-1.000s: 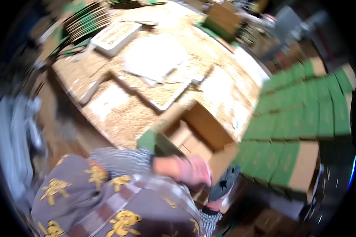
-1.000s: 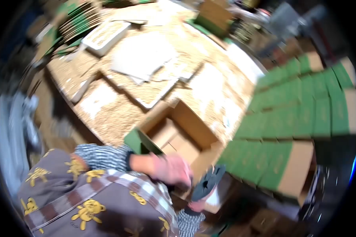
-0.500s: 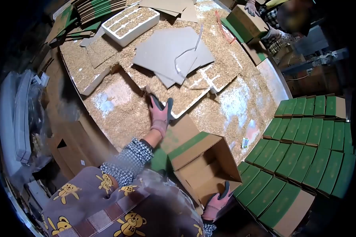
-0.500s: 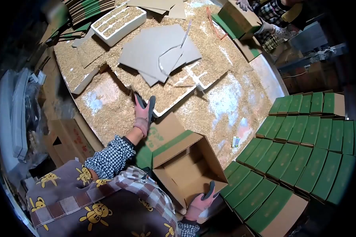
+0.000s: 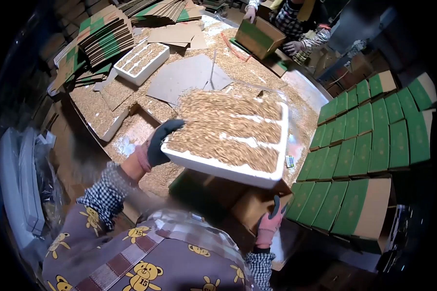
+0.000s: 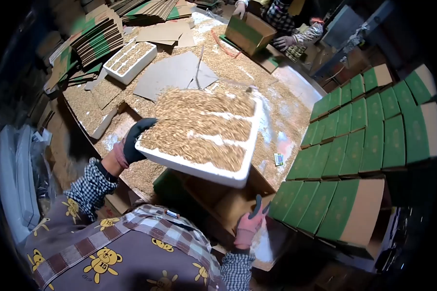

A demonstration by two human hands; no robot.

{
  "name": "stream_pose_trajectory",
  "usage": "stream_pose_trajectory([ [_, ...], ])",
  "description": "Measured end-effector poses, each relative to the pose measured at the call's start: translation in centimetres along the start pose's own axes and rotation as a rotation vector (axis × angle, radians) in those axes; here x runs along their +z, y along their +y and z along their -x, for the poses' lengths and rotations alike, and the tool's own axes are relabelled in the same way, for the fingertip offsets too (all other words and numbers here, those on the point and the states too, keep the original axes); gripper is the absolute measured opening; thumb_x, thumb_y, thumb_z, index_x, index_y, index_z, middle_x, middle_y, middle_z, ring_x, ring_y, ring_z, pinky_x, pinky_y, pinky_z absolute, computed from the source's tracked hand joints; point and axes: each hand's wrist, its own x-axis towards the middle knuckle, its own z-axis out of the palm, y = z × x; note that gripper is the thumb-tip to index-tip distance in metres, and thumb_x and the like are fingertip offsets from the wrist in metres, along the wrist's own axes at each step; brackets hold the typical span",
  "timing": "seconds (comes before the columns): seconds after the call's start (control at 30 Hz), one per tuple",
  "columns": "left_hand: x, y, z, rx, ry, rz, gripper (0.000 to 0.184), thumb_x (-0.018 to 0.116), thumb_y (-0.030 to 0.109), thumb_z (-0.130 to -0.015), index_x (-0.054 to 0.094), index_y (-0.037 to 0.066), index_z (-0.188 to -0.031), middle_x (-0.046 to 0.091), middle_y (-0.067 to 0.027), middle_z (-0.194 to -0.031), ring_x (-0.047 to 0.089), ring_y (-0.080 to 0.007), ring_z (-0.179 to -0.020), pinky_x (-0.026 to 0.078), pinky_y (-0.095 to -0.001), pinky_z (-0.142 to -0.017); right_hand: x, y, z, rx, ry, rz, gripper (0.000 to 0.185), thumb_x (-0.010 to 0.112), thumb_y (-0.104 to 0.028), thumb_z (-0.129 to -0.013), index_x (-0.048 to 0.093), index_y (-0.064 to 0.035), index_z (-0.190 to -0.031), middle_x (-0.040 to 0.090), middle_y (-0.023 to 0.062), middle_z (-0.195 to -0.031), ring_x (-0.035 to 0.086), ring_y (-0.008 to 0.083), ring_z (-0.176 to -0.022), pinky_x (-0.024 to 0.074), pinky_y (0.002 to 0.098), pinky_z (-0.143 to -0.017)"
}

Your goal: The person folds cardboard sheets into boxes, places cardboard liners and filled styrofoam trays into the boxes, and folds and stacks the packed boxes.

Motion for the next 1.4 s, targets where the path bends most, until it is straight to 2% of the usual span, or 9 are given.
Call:
stream_pose_trajectory([
  [0.17,4.2,2.4,-4.4,-0.248,-0.368,0.296,0.038,0.056,0.022,-0.095,0.051,0.006,-0.13,0.057,-0.0095,-0.126,0.056,-0.0156,-0.115,0.046,-0.032,-0.099,1.7,4.4,-0.1,0.084,-0.241,-0.132,0.066,0.065,-0.009,-0.078,0.037,-0.0009,-0.138,0.047,0.0203,-0.136,0.047,0.0311,-0.125,0.0374,0.037,-0.105],
  [0.2,4.5,0.5,-4.3,0.336,-0.447,-0.136,0.038,0.049,0.025,-0.099,0.051,0.004,-0.13,0.059,-0.0087,-0.125,0.055,-0.0142,-0.116,0.044,-0.0309,-0.1,1.4,4.4,-0.4,0.104,-0.262,-0.005,0.073,0.068,-0.013,-0.078,0.033,-0.0005,-0.14,0.047,0.0208,-0.136,0.048,0.0308,-0.124,0.0388,0.0365,-0.104],
  [0.5,4.7,3.5,-7.5,-0.836,-0.78,-0.096,0.076,0.07,0.039,-0.084,0.036,0.007,-0.144,0.068,-0.0061,-0.091,0.063,-0.0176,-0.073,0.052,-0.034,-0.068,-1.5,-1.3,-0.2,0.204,-0.388,-0.241,0.079,0.073,-0.01,-0.075,0.031,0.0011,-0.142,0.057,0.0183,-0.119,0.059,0.0269,-0.104,0.0471,0.0354,-0.092],
  [0.63,8.8,-0.5,-6.2,-0.186,-1.19,-1.275,0.022,0.059,0.024,-0.082,0.07,0.006,-0.088,0.069,-0.0135,-0.078,0.066,-0.0292,-0.071,0.054,-0.0389,-0.069,-2.1,-2.9,-0.8,0.065,-0.397,-0.468,0.088,0.052,0.005,-0.067,0.023,-0.0052,-0.15,0.037,0.0112,-0.145,0.043,0.0199,-0.122,0.0378,0.03,-0.1],
  [0.73,6.7,3.2,-10.3,-0.43,-0.784,-0.399,0.039,0.061,0.03,-0.085,0.062,0.007,-0.116,0.066,-0.0138,-0.112,0.066,-0.0239,-0.097,0.051,-0.0375,-0.087,-1.8,-3.5,-1.0,0.056,-0.311,-0.42,0.087,0.049,0.007,-0.066,0.026,-0.0033,-0.149,0.031,0.0113,-0.15,0.027,0.0235,-0.141,0.0224,0.0318,-0.113],
  [0.9,-2.5,-14.7,-11.7,-0.167,0.038,-1.61,0.067,0.07,0.045,-0.075,0.052,0.009,-0.129,0.05,-0.015,-0.135,0.052,-0.0356,-0.119,0.046,-0.0441,-0.098,1.7,-4.1,-0.7,0.128,-0.077,-0.42,0.078,0.043,0.008,-0.068,0.035,-0.0017,-0.145,0.038,0.0084,-0.147,0.031,0.0226,-0.139,0.0217,0.0327,-0.114],
  [1.2,2.2,-1.1,-9.7,-0.453,-0.546,-0.851,0.029,0.068,0.032,-0.077,0.065,0.009,-0.095,0.065,-0.0094,-0.101,0.063,-0.0303,-0.093,0.051,-0.0371,-0.083,2.2,-3.3,-0.8,0.013,-0.044,-0.447,0.068,0.04,0.014,-0.074,0.038,0.0023,-0.141,0.043,0.0106,-0.143,0.041,0.0226,-0.131,0.0264,0.0311,-0.111],
  [1.3,7.0,0.7,-7.4,0.172,-0.402,-0.918,0.049,0.07,0.027,-0.073,0.056,0.012,-0.118,0.055,-0.0134,-0.124,0.053,-0.0339,-0.114,0.039,-0.0432,-0.102,1.7,-4.0,-0.6,0.083,-0.05,-0.468,0.068,0.039,0.014,-0.073,0.038,0.002,-0.14,0.041,0.0109,-0.145,0.036,0.0223,-0.135,0.0244,0.0315,-0.112],
  [1.4,3.7,-4.2,-7.2,-0.175,-0.393,-0.902,0.073,0.071,0.028,-0.071,0.042,0.017,-0.137,0.039,-0.0176,-0.141,0.036,-0.0387,-0.131,0.028,-0.0488,-0.11,2.8,-1.1,-1.0,-0.014,-0.035,-0.526,0.067,0.042,0.008,-0.075,0.038,0.0,-0.141,0.041,0.0115,-0.145,0.036,0.0238,-0.135,0.0239,0.0334,-0.113],
])
